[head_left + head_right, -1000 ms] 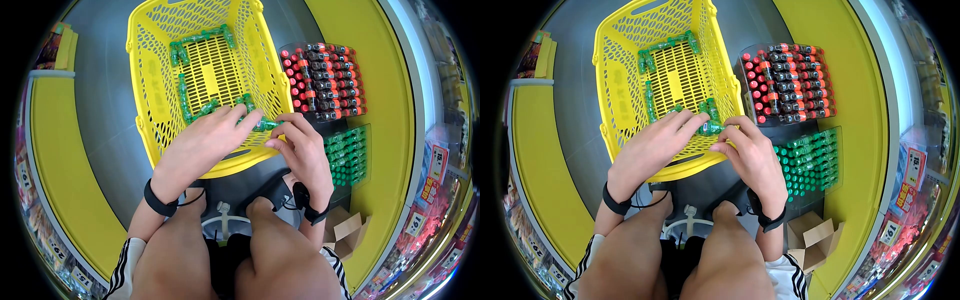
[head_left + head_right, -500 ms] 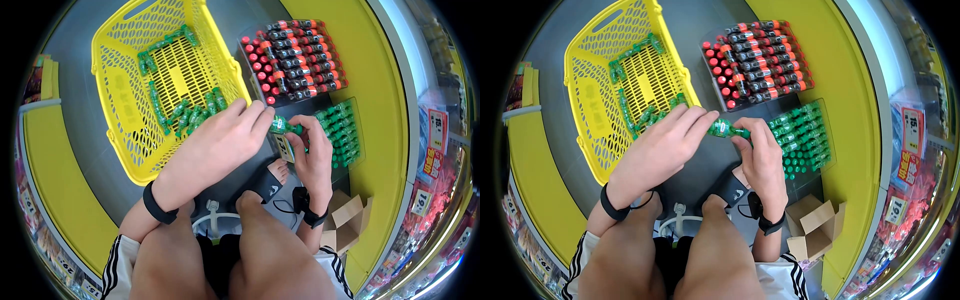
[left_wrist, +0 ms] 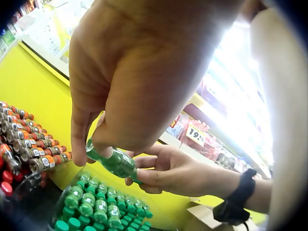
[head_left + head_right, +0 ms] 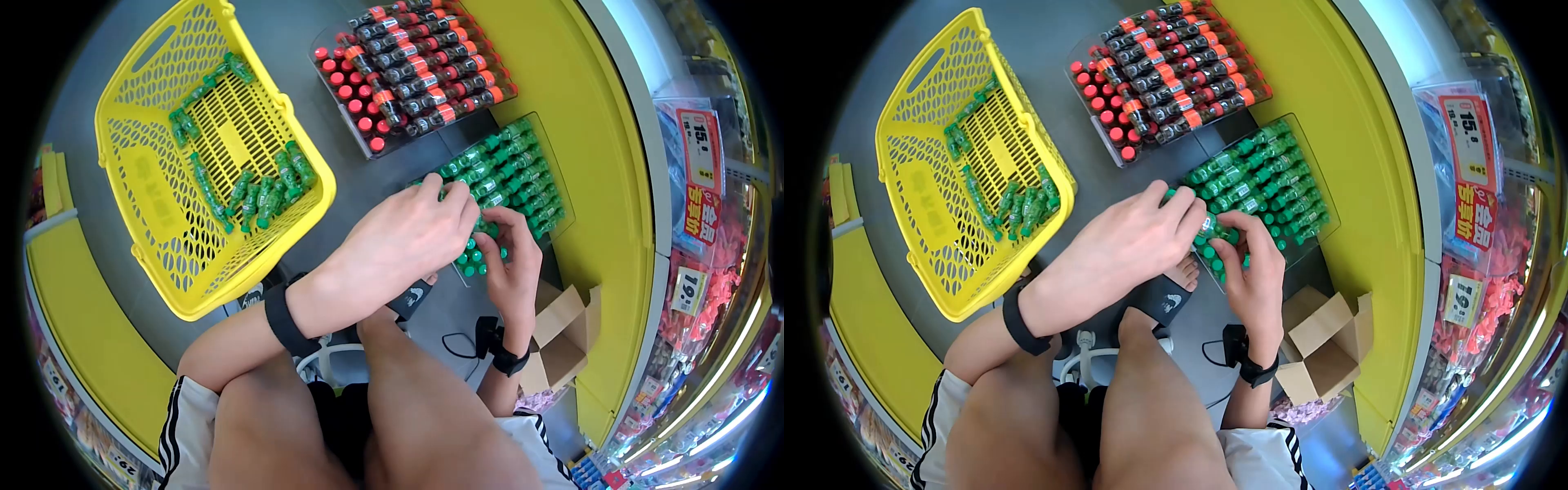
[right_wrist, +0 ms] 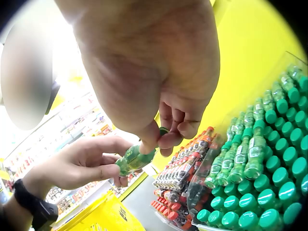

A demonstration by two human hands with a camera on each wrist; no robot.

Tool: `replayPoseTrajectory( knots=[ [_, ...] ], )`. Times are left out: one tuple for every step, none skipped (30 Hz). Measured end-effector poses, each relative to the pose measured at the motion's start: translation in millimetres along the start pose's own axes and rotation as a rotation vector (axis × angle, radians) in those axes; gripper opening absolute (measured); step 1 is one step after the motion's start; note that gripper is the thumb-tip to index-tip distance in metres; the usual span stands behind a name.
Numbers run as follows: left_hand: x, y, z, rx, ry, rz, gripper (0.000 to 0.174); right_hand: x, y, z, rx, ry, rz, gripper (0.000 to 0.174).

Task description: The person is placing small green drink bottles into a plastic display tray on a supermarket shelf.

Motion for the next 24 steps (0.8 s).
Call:
replayPoseTrajectory(
  knots=[
    [-4, 7, 4, 0.002, 0.005, -0.003, 0.054, 5, -2, 11, -0.042, 0.027, 0.022, 0.033],
    [-8, 15, 8, 0.095, 0.009, -0.060, 0.059, 9, -5, 21, -0.034, 0.061, 0.024, 0.029],
    [-12, 23, 11, 0.188, 0.013, -0.117, 0.064, 11, -9, 25, -0.035, 0.067, 0.027, 0.029],
    [-16, 28, 14, 0.190, 0.020, -0.120, 0.064, 12, -12, 29, -0.027, 0.088, 0.026, 0.027],
    [-20, 34, 16, 0.194, 0.061, -0.142, 0.071, 13, -14, 33, -0.020, 0.109, 0.025, 0.026],
    [-24, 40, 20, 0.199, 0.101, -0.164, 0.078, 13, -17, 36, -0.022, 0.115, 0.027, 0.026],
    [-27, 45, 24, 0.202, 0.105, -0.169, 0.078, 12, -20, 38, 0.013, 0.100, 0.019, 0.025],
    [-31, 52, 29, 0.207, 0.129, -0.195, 0.081, 10, -23, 41, 0.049, 0.082, 0.013, 0.024],
    [-36, 58, 33, 0.210, 0.152, -0.221, 0.084, 10, -27, 48, 0.047, 0.086, 0.018, 0.024],
    [-39, 64, 37, 0.211, 0.158, -0.224, 0.084, 10, -30, 59, 0.052, 0.106, 0.016, 0.025],
    [-41, 68, 40, 0.218, 0.189, -0.184, 0.087, 11, -33, 70, 0.056, 0.124, 0.015, 0.026],
    [-44, 70, 42, 0.225, 0.216, -0.144, 0.090, 11, -35, 81, 0.033, 0.160, 0.018, 0.022],
    [-46, 74, 43, 0.225, 0.218, -0.147, 0.090, 11, -33, 90, 0.030, 0.163, 0.019, 0.022],
    [-47, 78, 46, 0.239, 0.247, -0.146, 0.090, 10, -32, 99, -0.112, 0.199, 0.062, 0.020],
    [-48, 83, 48, 0.253, 0.275, -0.145, 0.090, 8, -32, 106, -0.253, 0.234, 0.103, 0.018],
    [-49, 89, 50, 0.253, 0.276, -0.146, 0.090, 6, -31, 107, -0.269, 0.242, 0.134, 0.015],
    [-49, 96, 52, 0.250, 0.285, -0.128, 0.088, 3, -30, 111, -0.270, 0.245, 0.134, 0.015],
    [-49, 101, 56, 0.248, 0.295, -0.110, 0.087, 2, -28, 117, -0.267, 0.302, 0.140, 0.017],
    [-49, 108, 59, 0.250, 0.297, -0.112, 0.087, 0, -27, 122, -0.263, 0.358, 0.147, 0.019],
    [-48, 114, 62, 0.216, 0.297, -0.119, 0.085, -1, -25, 124, -0.263, 0.362, 0.149, 0.019],
    [-48, 121, 66, 0.183, 0.298, -0.126, 0.083, -2, -23, 125, -0.236, 0.383, 0.174, 0.022],
    [-47, 127, 69, 0.185, 0.301, -0.126, 0.083, -3, -22, 126, -0.209, 0.403, 0.199, 0.025],
    [-46, 133, 71, 0.142, 0.317, -0.137, 0.081, -3, -21, 124, -0.209, 0.404, 0.199, 0.025],
    [-46, 133, 72, 0.096, 0.330, -0.148, 0.080, -5, -20, 121, -0.158, 0.413, 0.207, 0.027]
  ],
)
Point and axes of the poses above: each hand's wrist, its own x-axis away from the middle knuckle, its own y-axis out of the palm, z = x × y, the point moved 4 cm from there along -x, towards the middle knuckle, and after that the axes turned 5 degrees about -z, right-handed, at the moved point
